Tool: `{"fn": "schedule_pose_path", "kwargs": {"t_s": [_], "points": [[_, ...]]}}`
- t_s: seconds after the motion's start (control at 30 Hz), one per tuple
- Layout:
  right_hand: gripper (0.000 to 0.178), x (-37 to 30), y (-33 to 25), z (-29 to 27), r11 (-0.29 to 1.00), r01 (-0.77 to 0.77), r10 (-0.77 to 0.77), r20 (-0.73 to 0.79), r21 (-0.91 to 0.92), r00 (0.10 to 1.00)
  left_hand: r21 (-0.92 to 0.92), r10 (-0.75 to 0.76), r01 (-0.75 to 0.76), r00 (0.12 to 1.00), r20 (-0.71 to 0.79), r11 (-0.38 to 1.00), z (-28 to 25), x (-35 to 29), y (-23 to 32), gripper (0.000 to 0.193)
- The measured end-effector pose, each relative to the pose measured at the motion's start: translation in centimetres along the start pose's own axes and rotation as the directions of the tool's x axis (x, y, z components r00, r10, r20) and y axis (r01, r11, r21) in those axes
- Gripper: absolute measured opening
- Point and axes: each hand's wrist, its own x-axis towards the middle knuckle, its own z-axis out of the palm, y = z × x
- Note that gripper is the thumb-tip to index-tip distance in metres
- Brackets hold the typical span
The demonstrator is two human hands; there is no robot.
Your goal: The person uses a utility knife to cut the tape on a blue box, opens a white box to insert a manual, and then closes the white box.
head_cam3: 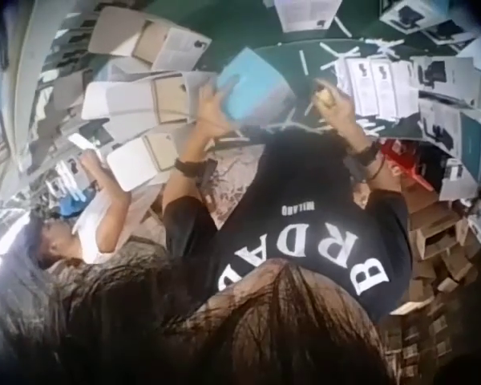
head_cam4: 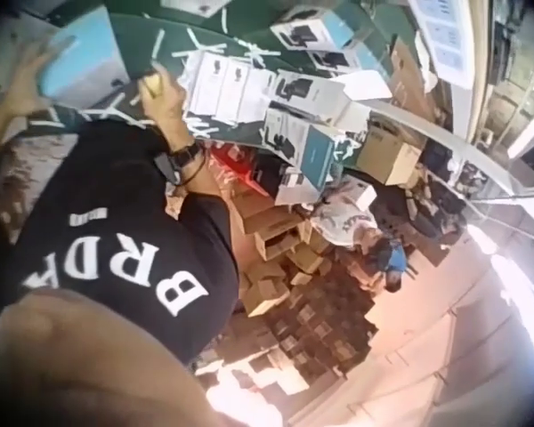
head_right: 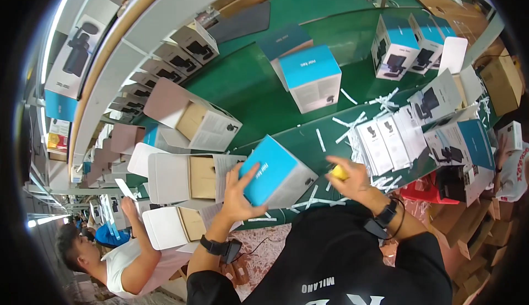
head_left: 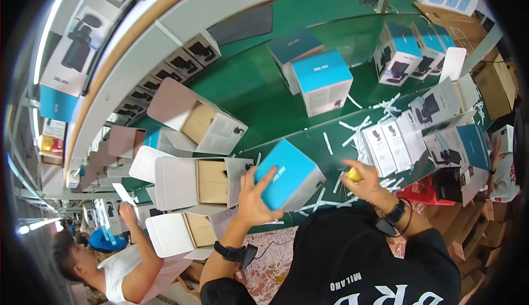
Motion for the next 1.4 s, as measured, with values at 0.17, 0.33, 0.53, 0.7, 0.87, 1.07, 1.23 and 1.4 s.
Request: {"fn": "schedule_pose_path", "kwargs": {"t_s": [0.17, 0.33, 0.53, 0.7, 0.87, 1.07, 1.23, 1.4], "points": [[0.038, -2.6, 3.4, -6.2, 0.939, -0.341, 0.339, -0.051, -0.047, 0.940, -0.028, -0.387, 0.412, 0.830, -0.401, 0.911, 0.9, 10.8, -0.9, 0.102], [0.031, -5.6, 2.4, -6.7, 0.842, -0.509, 0.529, -0.090, 0.178, 0.844, -0.233, -0.650, 0.637, 0.563, -0.511, 0.735, 1.1, 23.5, -0.7, 0.100], [0.023, -6.0, 4.1, -8.3, 0.873, -0.411, 0.400, -0.100, -0.263, 0.911, -0.223, -0.631, 0.606, 0.629, -0.453, 0.764, 3.2, 28.7, -2.5, 0.098], [0.028, -5.5, 8.7, -10.0, 0.858, -0.511, 0.506, -0.092, -0.046, 0.858, 0.067, -0.345, 0.478, 0.716, -0.607, 0.876, -1.2, 25.4, -6.1, 0.090], [0.032, -4.0, 11.4, -10.3, 0.750, -0.460, 0.420, -0.196, -0.475, 0.886, 0.094, -0.277, 0.565, 0.534, -0.799, 0.820, -6.6, 19.4, -6.0, 0.068], [0.035, -4.8, 12.1, -9.0, 0.656, -0.492, 0.531, -0.114, -0.572, 0.840, 0.045, -0.650, 0.709, 0.669, -0.361, 0.704, -4.3, 16.9, -13.8, 0.030], [0.038, -6.1, 14.0, -8.5, 0.681, -0.411, 0.233, -0.354, -0.606, 0.906, 0.118, -0.279, 0.428, 0.749, -0.601, 0.896, -1.4, 15.4, -16.2, 0.017], [0.032, -6.5, 15.6, -10.7, 0.672, -0.417, 0.364, -0.217, -0.612, 0.906, -0.002, -0.216, 0.246, 0.850, -0.481, 0.969, 1.9, 14.7, -5.0, 0.008]]}}
